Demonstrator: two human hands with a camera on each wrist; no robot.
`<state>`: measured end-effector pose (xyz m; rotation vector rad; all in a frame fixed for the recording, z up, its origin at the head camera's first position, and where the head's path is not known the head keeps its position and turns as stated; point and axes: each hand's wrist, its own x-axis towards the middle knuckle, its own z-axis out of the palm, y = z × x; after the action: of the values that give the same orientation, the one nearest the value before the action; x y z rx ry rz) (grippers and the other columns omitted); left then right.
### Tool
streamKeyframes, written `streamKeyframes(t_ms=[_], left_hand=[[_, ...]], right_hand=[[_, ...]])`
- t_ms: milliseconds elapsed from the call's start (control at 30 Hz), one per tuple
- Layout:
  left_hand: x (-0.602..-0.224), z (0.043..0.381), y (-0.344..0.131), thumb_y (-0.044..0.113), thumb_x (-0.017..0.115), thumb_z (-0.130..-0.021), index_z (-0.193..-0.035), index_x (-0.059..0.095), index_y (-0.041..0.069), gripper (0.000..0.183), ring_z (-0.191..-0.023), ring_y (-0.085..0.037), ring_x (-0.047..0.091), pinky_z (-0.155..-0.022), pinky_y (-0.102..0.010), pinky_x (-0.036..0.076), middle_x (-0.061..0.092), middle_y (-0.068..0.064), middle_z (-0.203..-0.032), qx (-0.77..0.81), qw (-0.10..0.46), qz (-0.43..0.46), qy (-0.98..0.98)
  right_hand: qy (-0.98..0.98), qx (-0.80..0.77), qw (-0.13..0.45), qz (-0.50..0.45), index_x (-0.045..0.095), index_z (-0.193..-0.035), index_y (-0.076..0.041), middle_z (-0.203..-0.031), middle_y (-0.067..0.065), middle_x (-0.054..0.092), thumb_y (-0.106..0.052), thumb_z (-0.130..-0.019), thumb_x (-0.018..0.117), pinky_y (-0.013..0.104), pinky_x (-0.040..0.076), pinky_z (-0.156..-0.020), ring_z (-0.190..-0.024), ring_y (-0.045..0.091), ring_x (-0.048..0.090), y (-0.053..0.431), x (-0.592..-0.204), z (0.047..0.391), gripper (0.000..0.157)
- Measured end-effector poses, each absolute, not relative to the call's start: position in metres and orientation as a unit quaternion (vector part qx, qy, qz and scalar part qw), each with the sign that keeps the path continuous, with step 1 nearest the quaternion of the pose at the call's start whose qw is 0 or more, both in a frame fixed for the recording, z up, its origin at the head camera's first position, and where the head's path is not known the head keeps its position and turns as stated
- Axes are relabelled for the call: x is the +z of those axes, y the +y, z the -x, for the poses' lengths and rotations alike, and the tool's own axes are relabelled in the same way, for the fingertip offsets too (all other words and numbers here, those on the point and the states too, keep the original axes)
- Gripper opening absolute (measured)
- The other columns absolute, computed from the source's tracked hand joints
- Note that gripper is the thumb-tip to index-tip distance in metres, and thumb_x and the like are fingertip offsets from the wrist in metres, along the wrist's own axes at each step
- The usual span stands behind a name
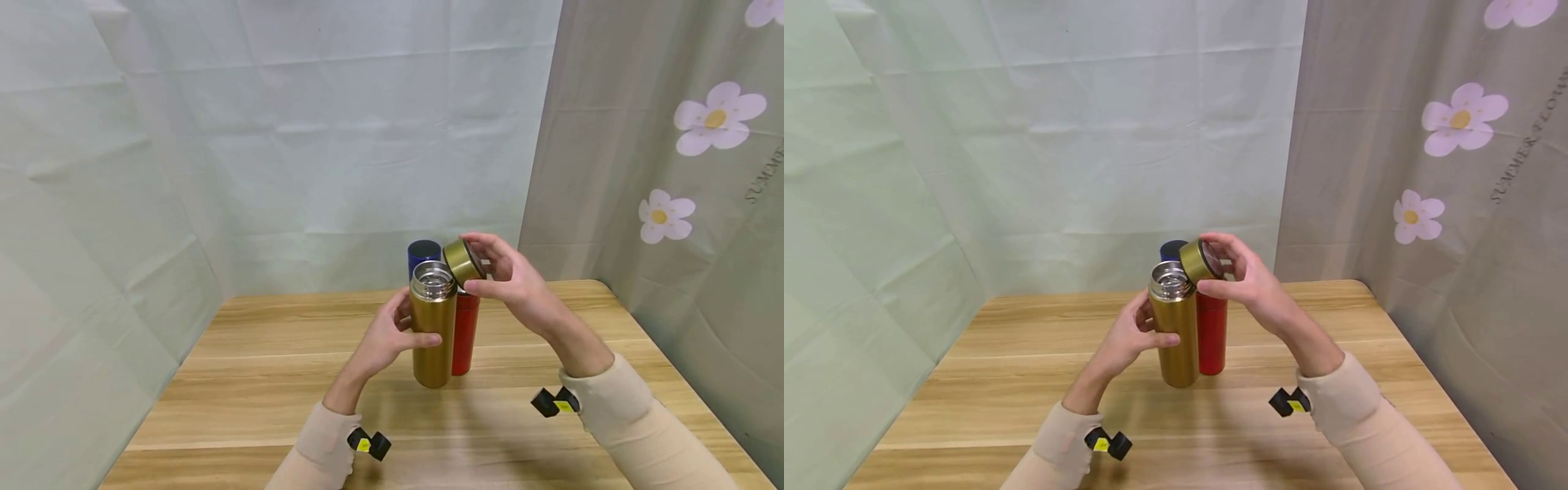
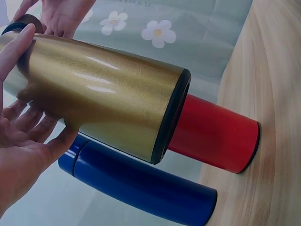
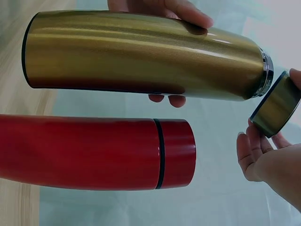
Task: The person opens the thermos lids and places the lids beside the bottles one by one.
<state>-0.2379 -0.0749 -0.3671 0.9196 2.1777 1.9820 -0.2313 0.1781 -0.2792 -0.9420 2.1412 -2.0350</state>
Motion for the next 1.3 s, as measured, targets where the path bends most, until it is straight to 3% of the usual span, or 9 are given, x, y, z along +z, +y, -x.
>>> streamKeyframes(t_ms=[267,567,1300], left_hand=[[-0.368,0.238,-0.076,0.030,0.089,-0.084,-0.153,0.046,0.018,0.082,-0.127,-0.025,0.060,-0.111,-0.055,0.044,0.064,-0.006,-0.138,0.642,0.023,-0.296,0.707],[-0.368,0.238,-0.077,0.031,0.090,-0.082,-0.153,0.047,0.017,0.084,-0.127,-0.027,0.059,-0.112,-0.055,0.043,0.063,-0.006,-0.138,0.642,0.016,-0.275,0.716],[-0.365,0.235,-0.079,0.027,0.089,-0.083,-0.150,0.049,0.019,0.079,-0.127,-0.027,0.059,-0.111,-0.055,0.043,0.063,-0.004,-0.139,0.662,-0.034,-0.242,0.708]], right_hand=[[0.686,-0.653,0.020,0.320,0.044,-0.154,-0.022,-0.138,0.018,0.049,0.000,-0.095,0.063,0.036,0.055,-0.092,-0.115,0.035,0.053,0.181,-0.281,0.233,0.066],[0.694,-0.654,0.013,0.301,0.039,-0.140,-0.014,-0.136,0.015,0.050,0.005,-0.092,0.065,0.030,0.055,-0.089,-0.114,0.030,0.053,0.187,-0.283,0.229,0.059],[0.735,-0.609,-0.047,0.296,0.035,-0.141,-0.008,-0.136,0.017,0.051,0.002,-0.091,0.074,0.025,0.053,-0.095,-0.116,0.030,0.060,0.188,-0.300,0.223,0.064]])
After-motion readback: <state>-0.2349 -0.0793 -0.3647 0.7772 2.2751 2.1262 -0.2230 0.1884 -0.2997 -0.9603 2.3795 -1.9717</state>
